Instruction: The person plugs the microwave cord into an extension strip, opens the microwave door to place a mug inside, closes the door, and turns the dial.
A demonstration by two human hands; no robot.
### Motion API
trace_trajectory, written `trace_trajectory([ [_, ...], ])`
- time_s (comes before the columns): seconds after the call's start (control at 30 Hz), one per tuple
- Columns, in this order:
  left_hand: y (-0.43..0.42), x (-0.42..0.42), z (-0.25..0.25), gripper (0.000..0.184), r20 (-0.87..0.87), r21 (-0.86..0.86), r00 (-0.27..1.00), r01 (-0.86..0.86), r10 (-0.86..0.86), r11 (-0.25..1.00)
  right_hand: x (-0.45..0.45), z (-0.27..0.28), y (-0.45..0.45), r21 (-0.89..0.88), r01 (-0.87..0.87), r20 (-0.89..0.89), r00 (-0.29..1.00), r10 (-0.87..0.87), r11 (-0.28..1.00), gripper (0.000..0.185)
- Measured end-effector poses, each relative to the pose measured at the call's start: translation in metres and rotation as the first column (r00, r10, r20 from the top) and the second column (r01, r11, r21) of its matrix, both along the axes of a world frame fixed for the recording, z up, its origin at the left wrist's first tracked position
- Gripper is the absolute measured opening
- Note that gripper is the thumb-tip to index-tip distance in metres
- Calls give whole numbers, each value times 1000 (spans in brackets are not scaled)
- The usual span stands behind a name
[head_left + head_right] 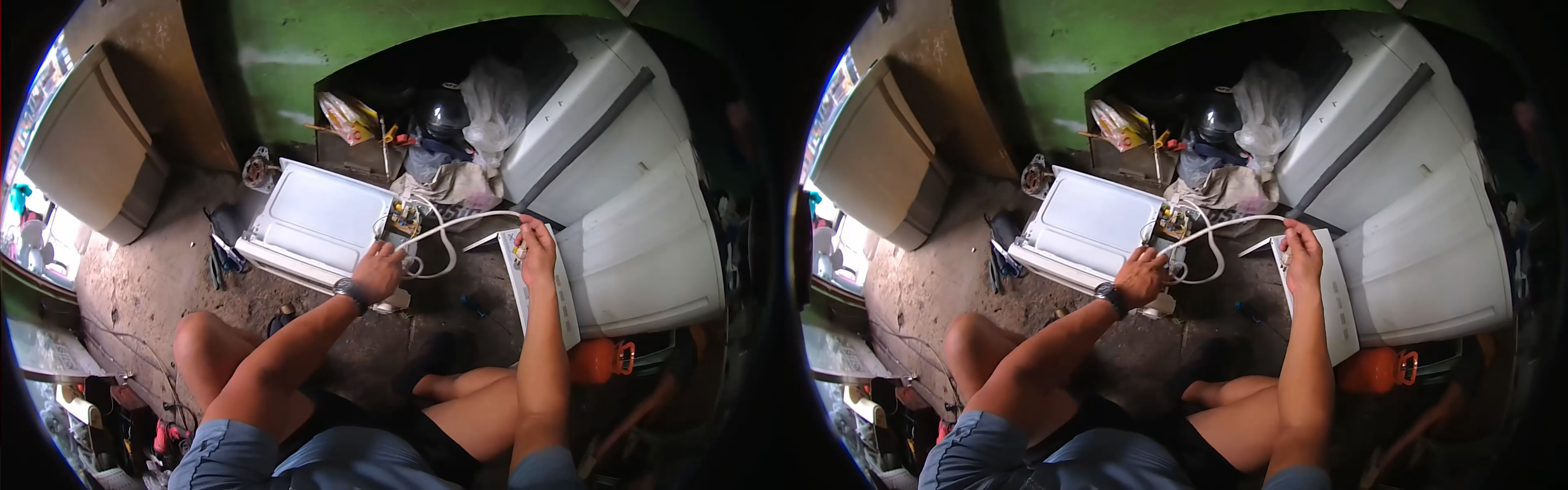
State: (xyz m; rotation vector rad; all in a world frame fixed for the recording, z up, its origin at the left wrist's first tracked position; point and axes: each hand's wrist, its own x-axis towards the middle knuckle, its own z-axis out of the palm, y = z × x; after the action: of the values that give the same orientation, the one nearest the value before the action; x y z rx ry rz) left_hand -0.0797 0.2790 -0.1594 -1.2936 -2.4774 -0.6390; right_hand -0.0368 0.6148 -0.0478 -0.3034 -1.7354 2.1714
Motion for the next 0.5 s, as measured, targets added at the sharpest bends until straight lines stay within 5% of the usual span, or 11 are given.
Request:
trace_trajectory([
  [0.03,-3,-1,10,23,114,-101,993,-8,20,995,3,20,-4,216,-66,-11,998,70,974,31],
  [0.13,4,6,12,22,198,39,980,8,-16,999,34,89,-37,162,-307,62,952,301,938,35],
  [0.2,24,17,13,32,167,188,965,169,-201,968,61,131,-44,210,-303,50,953,299,930,33],
  [0.23,37,28,6,40,67,137,959,266,-276,954,77,141,-27,317,-302,51,952,302,899,37],
  [0.27,45,62,39,46,210,142,953,193,-220,971,95,150,1,418,-308,53,947,316,855,40],
  [0.37,62,147,87,52,221,-25,906,376,-361,926,155,183,31,514,-66,-123,981,150,855,15],
  [0.4,64,170,78,55,44,232,848,505,-528,831,167,188,44,602,-22,-171,973,156,798,14],
  [0.47,63,200,79,61,72,219,734,649,-676,728,191,191,52,411,163,-193,977,-89,897,12],
  [0.5,48,196,103,54,117,300,645,702,-755,646,199,189,59,614,187,-5,973,-233,767,11],
])
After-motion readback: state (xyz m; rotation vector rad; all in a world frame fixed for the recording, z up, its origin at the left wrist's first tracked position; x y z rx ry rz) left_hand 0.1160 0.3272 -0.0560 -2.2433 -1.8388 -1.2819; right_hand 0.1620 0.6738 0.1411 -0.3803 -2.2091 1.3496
